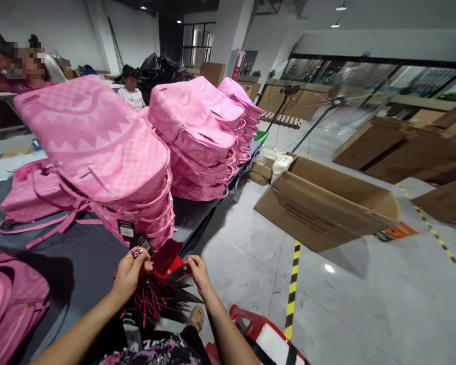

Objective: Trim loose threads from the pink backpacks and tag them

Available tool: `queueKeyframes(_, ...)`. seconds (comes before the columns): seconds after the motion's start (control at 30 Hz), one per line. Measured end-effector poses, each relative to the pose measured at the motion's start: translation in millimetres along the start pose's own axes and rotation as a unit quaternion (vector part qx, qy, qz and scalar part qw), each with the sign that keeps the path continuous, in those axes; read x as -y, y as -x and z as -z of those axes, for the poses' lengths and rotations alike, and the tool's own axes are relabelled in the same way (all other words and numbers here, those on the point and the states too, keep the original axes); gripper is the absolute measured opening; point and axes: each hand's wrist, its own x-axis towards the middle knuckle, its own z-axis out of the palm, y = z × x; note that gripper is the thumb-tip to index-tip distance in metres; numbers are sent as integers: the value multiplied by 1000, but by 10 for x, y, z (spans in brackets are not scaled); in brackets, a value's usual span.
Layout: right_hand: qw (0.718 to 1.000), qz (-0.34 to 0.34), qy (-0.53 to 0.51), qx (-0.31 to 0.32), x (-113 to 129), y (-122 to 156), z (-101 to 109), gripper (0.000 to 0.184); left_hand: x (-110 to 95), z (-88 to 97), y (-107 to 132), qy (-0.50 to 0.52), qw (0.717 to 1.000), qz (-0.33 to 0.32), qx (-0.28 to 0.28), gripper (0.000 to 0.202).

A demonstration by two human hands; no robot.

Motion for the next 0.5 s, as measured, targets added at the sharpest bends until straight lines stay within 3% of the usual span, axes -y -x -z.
queueKeyframes(0.13,998,-32,-9,-58,170,-472,748,50,108,-687,-572,40,999,11,19,32)
queueKeyframes(0.27,995,-44,-11,-87,401,-890,1292,46,323,-1242,-1307,45,995,39,-77,31)
queueKeyframes(0.37,995,-59,-10,-75,552,-1193,1401,37,517,-1456,-1862,-60,976,76,-196,28)
queueKeyframes(0.5,995,-86,-21,-38,661,-1620,1250,26,762,-1480,-2419,-206,915,162,-307,25)
